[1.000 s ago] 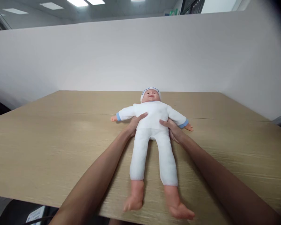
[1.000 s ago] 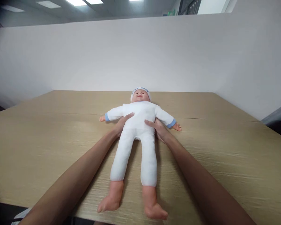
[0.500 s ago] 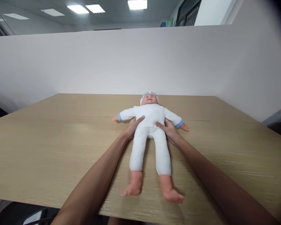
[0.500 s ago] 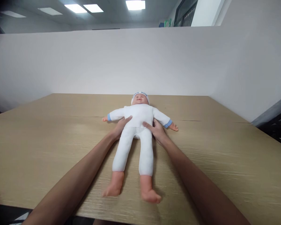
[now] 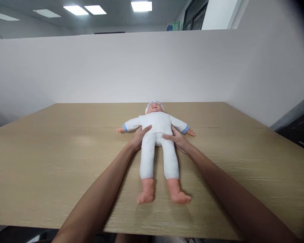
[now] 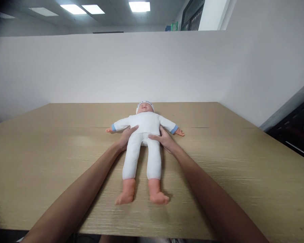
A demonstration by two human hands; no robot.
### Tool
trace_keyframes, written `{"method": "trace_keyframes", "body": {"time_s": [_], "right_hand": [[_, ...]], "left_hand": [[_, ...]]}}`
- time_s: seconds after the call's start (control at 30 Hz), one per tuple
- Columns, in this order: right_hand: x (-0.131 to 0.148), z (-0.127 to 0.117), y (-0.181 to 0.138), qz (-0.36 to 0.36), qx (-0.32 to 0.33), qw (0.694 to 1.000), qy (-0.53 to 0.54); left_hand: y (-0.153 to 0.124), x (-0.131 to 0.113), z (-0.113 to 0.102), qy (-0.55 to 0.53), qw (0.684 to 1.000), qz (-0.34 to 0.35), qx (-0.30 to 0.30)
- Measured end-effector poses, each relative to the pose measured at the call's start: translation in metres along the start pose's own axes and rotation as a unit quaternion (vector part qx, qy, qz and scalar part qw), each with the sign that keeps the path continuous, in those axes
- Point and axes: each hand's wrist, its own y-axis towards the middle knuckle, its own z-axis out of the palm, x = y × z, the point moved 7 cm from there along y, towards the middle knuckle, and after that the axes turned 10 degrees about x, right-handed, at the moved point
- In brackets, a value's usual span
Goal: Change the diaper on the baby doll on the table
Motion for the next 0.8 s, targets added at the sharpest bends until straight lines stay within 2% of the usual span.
{"method": "trace_keyframes", "body": {"time_s": [0.17,0.37,0.8], "right_hand": [[-0.002,-0.004,0.0,-0.009,-0.046,0.999,-0.003],[-0.003,-0.004,0.004,-0.021,-0.034,0.999,0.008],[0.002,-0.005,0.012,-0.027,-0.049,0.998,0.027]], "left_hand": [[-0.001,-0.002,0.002,0.006,1.0,0.007,-0.007],[-0.003,-0.002,0.003,0.027,1.0,0.0,0.013],[0.006,-0.001,-0.006,0.029,0.999,0.016,0.0]]}}
